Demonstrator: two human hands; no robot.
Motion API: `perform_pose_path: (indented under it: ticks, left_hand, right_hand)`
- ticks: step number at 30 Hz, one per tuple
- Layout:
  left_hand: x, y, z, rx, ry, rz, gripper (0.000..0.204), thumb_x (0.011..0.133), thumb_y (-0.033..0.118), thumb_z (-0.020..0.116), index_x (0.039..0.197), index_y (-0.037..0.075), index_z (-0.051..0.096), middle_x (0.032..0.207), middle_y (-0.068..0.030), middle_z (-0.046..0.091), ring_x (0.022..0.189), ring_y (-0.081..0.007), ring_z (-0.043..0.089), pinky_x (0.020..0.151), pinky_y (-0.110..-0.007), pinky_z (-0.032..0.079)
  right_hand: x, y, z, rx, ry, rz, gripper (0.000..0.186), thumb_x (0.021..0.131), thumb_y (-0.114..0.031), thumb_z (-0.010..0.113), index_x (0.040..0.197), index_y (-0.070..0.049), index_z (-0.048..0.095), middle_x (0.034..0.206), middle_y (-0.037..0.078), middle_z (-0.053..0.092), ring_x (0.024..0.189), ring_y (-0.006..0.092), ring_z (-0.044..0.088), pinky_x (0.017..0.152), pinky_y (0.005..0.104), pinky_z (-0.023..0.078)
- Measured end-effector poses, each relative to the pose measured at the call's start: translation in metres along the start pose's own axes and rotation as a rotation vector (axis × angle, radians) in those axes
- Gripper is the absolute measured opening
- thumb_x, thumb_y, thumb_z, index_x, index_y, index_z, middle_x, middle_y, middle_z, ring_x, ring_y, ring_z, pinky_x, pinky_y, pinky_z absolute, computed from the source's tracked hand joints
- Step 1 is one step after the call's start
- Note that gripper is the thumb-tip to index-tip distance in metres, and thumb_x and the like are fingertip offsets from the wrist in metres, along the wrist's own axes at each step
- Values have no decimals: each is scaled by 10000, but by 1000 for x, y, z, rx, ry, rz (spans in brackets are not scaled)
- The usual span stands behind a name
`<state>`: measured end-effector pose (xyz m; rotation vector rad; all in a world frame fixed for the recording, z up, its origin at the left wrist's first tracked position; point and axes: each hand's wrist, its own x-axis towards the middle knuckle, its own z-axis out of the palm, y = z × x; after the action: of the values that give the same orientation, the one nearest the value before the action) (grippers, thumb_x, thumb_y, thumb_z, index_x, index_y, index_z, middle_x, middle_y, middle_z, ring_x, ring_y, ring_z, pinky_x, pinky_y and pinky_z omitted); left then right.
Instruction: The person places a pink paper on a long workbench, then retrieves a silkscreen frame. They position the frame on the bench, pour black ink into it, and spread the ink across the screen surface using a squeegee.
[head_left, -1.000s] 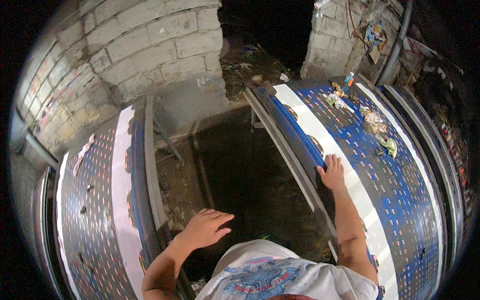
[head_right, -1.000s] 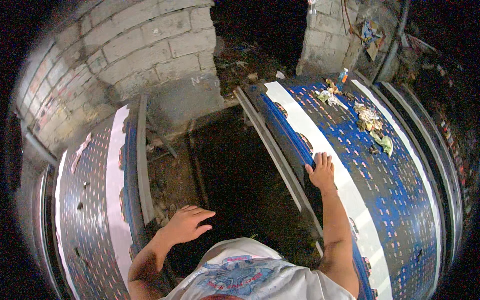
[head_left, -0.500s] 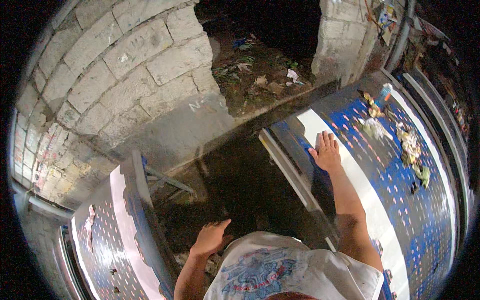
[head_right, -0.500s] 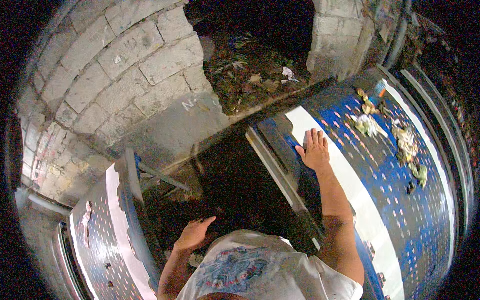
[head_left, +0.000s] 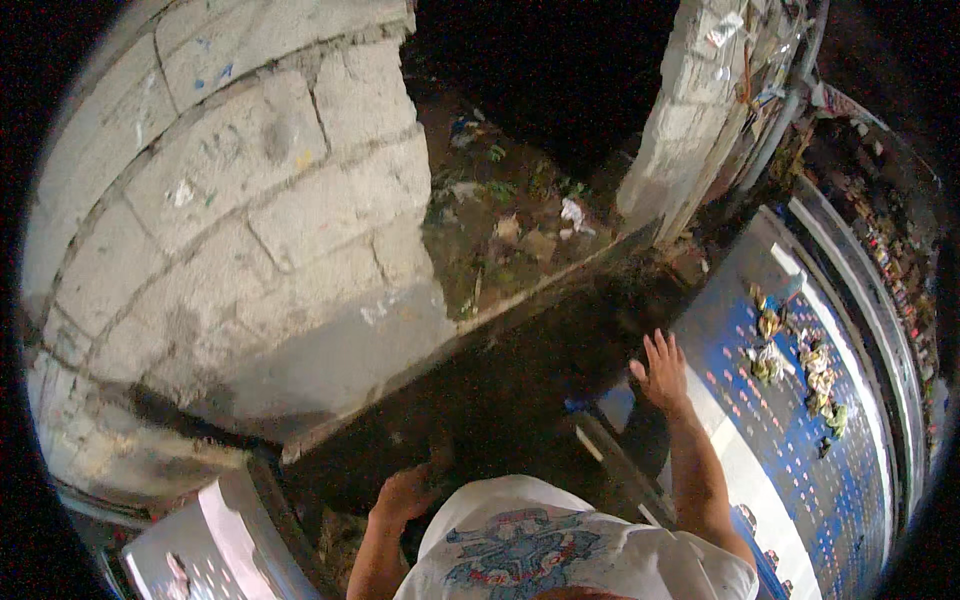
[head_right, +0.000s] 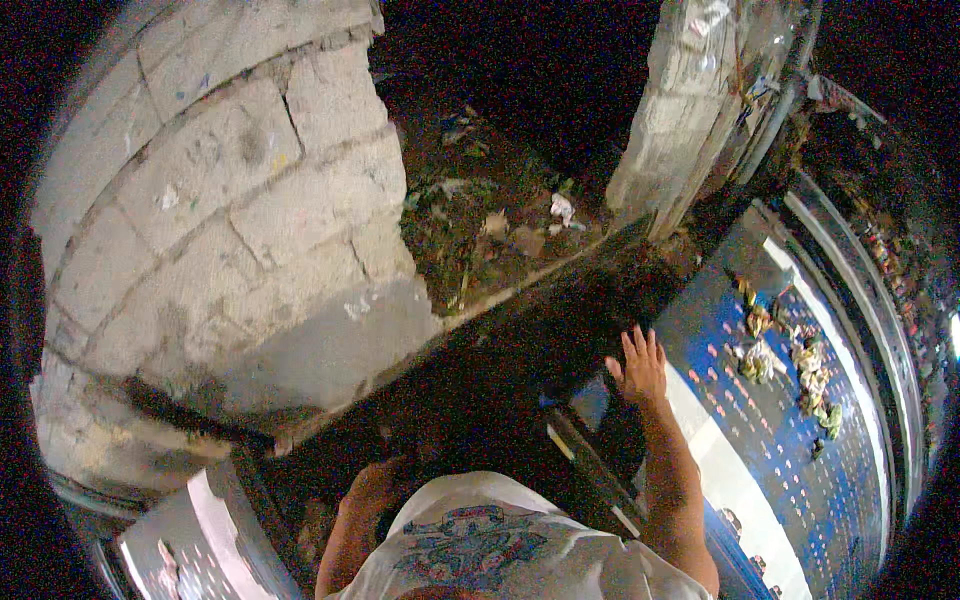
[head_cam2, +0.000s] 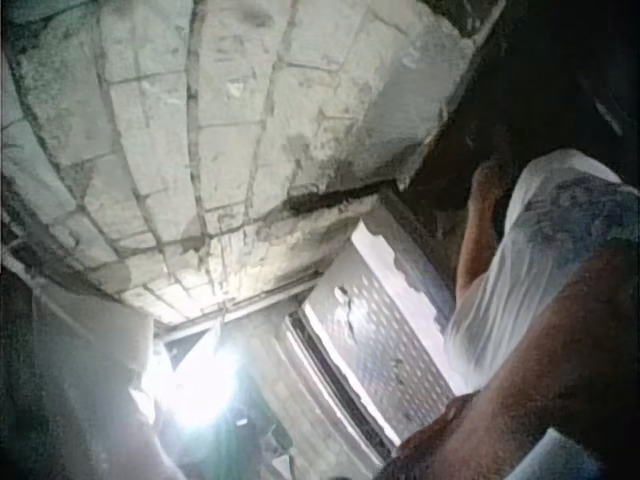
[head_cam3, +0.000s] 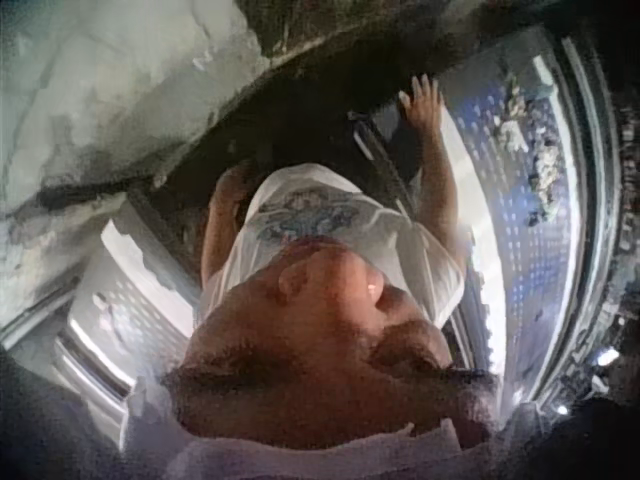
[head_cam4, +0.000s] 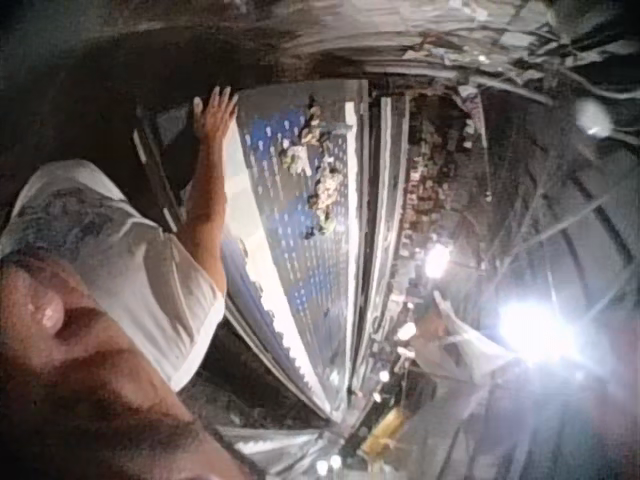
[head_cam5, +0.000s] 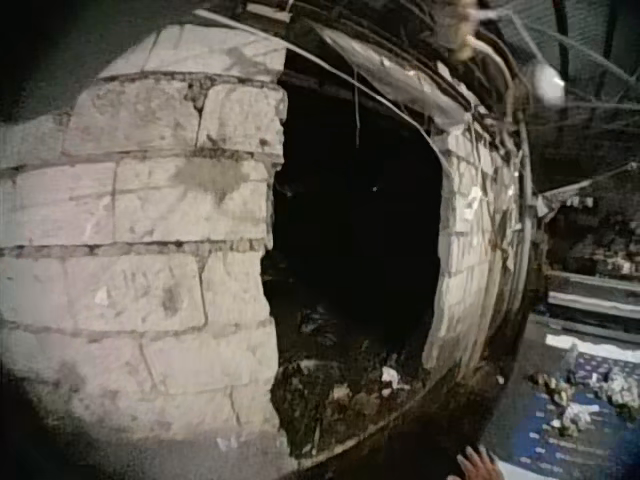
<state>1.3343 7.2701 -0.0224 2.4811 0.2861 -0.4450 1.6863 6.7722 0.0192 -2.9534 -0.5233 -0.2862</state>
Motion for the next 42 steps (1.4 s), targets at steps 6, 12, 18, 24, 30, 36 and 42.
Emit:
perform_pose_path:
  ticks: [6,12,18,24,30,36,42]
  left_hand:
    - [165,-15,-83,-1,-44,495,794,987,611,744,1498,10,651,1401,-261,742,1253,-472,725,1031,-560,604]
    - [283,59,-123,224,-531,573,742,1015,469,782,1617,94,562,1433,-285,710,1353,-473,663,1144,-566,536]
    - [407,138,-71,165,-605,823,746,1004,419,799,1623,79,559,1482,-266,691,1357,-475,657,1163,-551,528]
    - [534,234,-67,167,-822,836,716,971,376,835,1574,56,618,1483,-257,705,1375,-428,676,1171,-498,539]
    - [665,300,-56,511,-808,822,726,973,384,833,1572,35,615,1470,-259,715,1333,-417,707,1122,-505,571]
    - [760,353,-38,458,-998,603,769,975,338,846,1612,8,569,1530,-256,684,1391,-368,687,1124,-464,575]
    - [875,471,-19,491,-985,583,789,976,324,856,1634,19,546,1497,-256,704,1380,-369,691,1081,-466,595]
  right_hand:
    - [14,-28,-3,-67,-50,241,677,1050,-519,668,1604,-134,617,1798,175,396,1674,472,288,1354,620,237]
    - [18,-43,-20,7,-75,313,632,996,-486,734,1524,-141,692,1807,149,385,1680,480,265,1354,623,238]
    - [25,-33,-22,-6,-84,298,595,935,-454,782,1407,-92,741,1770,185,429,1657,502,304,1326,643,276]
    - [38,-38,-40,48,-132,377,609,916,-505,790,1414,-154,772,1751,160,468,1648,482,340,1339,635,273]
    - [43,-24,-45,116,-112,383,577,933,-504,789,1392,-155,775,1723,131,512,1634,438,385,1308,623,339]
    - [87,-2,-39,195,190,586,487,946,-409,828,1340,-128,769,1407,94,748,1371,325,670,1259,608,407]
    - [211,107,-26,200,442,541,395,923,-209,854,1291,-102,762,1369,112,753,1338,335,684,1181,572,490]
